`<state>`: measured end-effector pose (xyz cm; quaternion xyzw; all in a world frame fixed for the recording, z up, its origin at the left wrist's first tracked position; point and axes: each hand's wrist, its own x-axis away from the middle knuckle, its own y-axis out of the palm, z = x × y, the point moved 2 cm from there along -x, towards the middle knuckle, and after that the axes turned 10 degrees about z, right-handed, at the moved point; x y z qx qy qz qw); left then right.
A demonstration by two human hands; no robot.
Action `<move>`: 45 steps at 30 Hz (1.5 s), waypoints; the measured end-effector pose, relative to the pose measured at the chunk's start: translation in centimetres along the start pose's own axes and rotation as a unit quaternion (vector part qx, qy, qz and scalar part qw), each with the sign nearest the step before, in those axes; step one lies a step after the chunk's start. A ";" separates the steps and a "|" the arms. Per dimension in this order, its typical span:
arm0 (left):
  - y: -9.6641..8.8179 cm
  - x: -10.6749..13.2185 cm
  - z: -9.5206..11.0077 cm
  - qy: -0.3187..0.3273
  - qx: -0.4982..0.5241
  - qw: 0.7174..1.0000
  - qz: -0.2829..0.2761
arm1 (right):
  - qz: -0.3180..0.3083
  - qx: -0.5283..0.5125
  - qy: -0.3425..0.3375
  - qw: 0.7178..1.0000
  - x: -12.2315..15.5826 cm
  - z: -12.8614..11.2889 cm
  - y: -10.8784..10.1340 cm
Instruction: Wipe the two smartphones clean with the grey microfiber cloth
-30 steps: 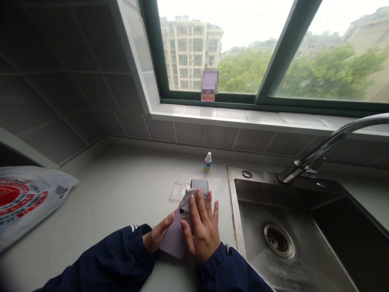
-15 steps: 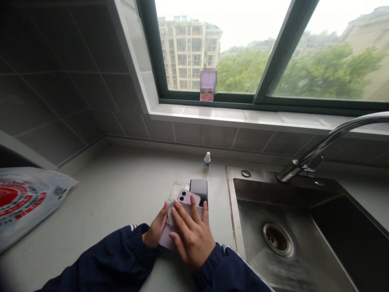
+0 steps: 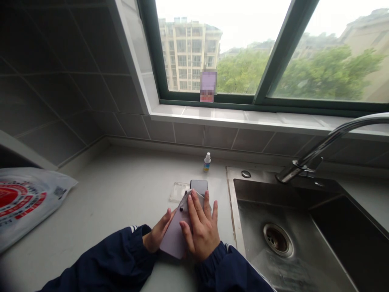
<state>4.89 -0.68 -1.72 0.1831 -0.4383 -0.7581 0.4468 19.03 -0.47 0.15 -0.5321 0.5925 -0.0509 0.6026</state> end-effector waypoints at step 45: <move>-0.4 -0.3 0.0 0.019 -0.020 1.000 -0.007 | -0.018 0.002 -0.015 1.000 0.1 -0.2 0.1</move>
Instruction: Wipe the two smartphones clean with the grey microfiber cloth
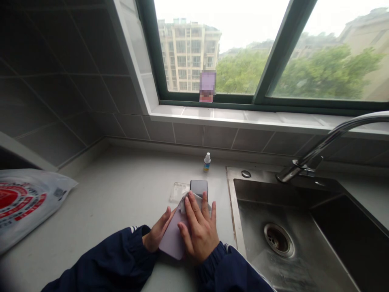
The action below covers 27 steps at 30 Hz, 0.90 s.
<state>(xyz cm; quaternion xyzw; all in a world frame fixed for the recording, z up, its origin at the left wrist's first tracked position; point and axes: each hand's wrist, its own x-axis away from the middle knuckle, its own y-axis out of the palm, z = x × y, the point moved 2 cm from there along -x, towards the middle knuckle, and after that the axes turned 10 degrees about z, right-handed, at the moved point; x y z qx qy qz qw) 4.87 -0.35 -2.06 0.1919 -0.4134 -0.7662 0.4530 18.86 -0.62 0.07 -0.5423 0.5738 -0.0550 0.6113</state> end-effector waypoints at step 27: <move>1.3 -0.3 0.9 0.002 0.100 0.992 0.075 | -0.041 -0.028 -0.130 0.990 -0.1 -1.0 -0.5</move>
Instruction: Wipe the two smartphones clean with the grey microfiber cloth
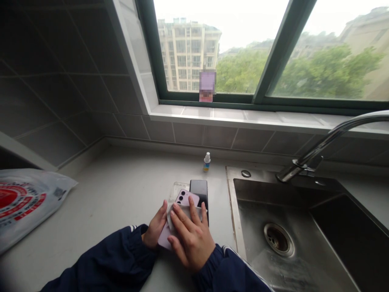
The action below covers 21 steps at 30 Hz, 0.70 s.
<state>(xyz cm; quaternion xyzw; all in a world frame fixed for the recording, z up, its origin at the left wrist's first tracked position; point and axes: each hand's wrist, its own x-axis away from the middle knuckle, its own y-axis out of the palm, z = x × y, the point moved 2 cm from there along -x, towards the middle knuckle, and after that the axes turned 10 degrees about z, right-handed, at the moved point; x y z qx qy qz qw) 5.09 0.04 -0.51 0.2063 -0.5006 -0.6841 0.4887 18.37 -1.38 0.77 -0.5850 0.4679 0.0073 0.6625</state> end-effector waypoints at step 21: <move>0.5 0.0 0.1 0.044 -0.041 0.998 -0.027 | 0.021 0.041 0.045 0.998 0.3 0.6 0.5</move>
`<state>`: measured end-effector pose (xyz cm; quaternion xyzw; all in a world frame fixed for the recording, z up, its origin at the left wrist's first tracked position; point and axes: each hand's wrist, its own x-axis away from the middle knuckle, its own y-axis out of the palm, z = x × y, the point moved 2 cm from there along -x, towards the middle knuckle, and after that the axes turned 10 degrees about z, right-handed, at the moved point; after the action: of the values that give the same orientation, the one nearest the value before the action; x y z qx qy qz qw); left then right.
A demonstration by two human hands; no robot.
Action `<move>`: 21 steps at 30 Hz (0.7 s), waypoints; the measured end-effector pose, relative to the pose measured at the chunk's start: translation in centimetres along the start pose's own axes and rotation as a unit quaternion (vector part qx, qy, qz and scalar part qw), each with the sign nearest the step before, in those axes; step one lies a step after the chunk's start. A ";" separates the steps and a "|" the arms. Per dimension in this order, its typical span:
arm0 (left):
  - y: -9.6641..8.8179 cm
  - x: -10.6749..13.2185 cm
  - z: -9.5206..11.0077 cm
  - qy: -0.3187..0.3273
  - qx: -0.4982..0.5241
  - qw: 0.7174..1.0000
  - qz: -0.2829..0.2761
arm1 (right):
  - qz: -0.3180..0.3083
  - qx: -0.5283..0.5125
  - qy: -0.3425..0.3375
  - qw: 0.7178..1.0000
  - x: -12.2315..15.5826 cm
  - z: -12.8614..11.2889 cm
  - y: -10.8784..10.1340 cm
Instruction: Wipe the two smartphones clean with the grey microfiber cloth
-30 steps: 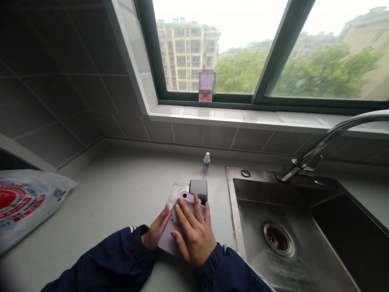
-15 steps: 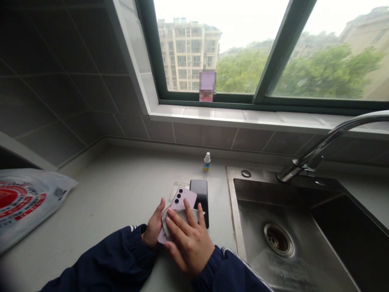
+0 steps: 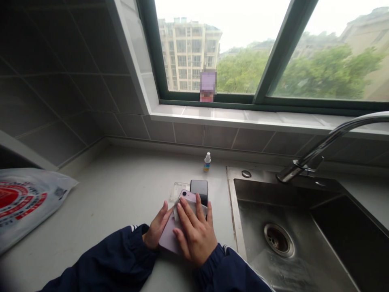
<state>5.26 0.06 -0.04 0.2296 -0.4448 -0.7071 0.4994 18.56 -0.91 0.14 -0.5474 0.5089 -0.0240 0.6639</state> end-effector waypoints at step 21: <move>0.1 0.0 0.0 -0.010 -0.007 1.000 -0.025 | -0.009 -0.034 0.004 0.999 0.0 0.3 -0.2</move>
<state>5.34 0.02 0.06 0.2301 -0.4387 -0.7248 0.4788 18.92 -0.79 0.28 -0.5742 0.5070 -0.0145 0.6427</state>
